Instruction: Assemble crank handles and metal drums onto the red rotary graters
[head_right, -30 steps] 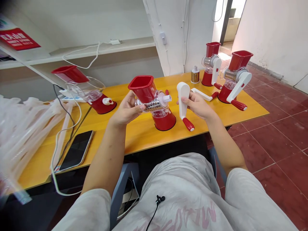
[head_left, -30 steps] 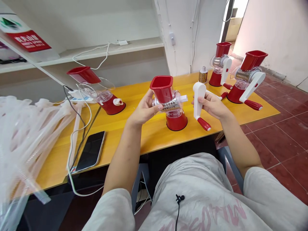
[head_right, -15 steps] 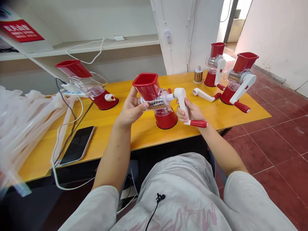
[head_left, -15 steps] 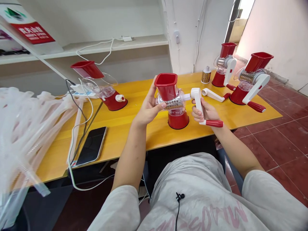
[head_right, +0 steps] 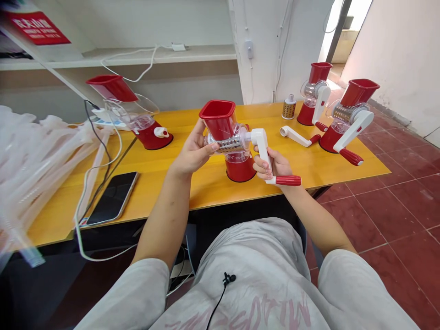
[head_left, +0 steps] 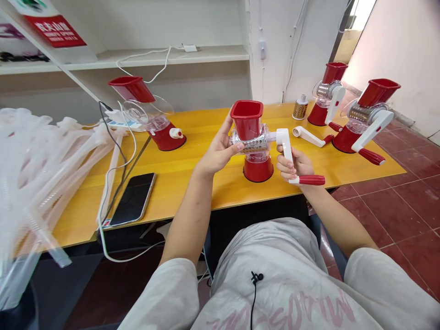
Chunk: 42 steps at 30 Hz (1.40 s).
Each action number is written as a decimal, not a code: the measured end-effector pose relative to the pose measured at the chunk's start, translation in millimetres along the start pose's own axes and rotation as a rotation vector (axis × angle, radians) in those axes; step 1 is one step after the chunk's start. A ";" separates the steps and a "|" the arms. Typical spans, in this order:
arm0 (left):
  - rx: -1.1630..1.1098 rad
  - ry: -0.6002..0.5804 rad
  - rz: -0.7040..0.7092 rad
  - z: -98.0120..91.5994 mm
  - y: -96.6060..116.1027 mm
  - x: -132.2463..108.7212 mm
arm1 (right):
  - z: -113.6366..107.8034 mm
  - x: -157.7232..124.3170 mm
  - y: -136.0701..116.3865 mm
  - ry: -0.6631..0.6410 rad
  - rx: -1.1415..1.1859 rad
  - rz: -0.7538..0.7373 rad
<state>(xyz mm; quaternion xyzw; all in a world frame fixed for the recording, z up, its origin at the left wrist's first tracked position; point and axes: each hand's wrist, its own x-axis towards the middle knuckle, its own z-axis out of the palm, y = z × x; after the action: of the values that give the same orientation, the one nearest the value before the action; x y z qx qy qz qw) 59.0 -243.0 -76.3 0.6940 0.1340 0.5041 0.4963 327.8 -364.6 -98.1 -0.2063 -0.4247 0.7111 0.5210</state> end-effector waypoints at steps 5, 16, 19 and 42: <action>-0.026 -0.072 -0.064 -0.3 3.3 0.5 | 2.0 -1.2 -4.1 -0.034 0.051 -0.013; -0.029 -0.089 -0.033 -2.8 2.9 1.0 | 23.6 -7.8 -30.0 -0.002 0.010 -0.003; -0.044 -0.075 -0.029 -1.8 0.2 2.9 | 23.6 -10.1 -31.9 0.052 0.097 0.018; 0.024 -0.109 0.092 2.2 -1.4 3.2 | -7.9 4.1 -15.7 0.025 0.000 0.169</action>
<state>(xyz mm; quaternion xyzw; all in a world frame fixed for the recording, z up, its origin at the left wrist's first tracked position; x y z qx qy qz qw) 62.7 -241.4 -75.7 0.7317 0.0807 0.4862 0.4709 340.9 -356.3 -89.0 -0.2500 -0.3994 0.7499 0.4645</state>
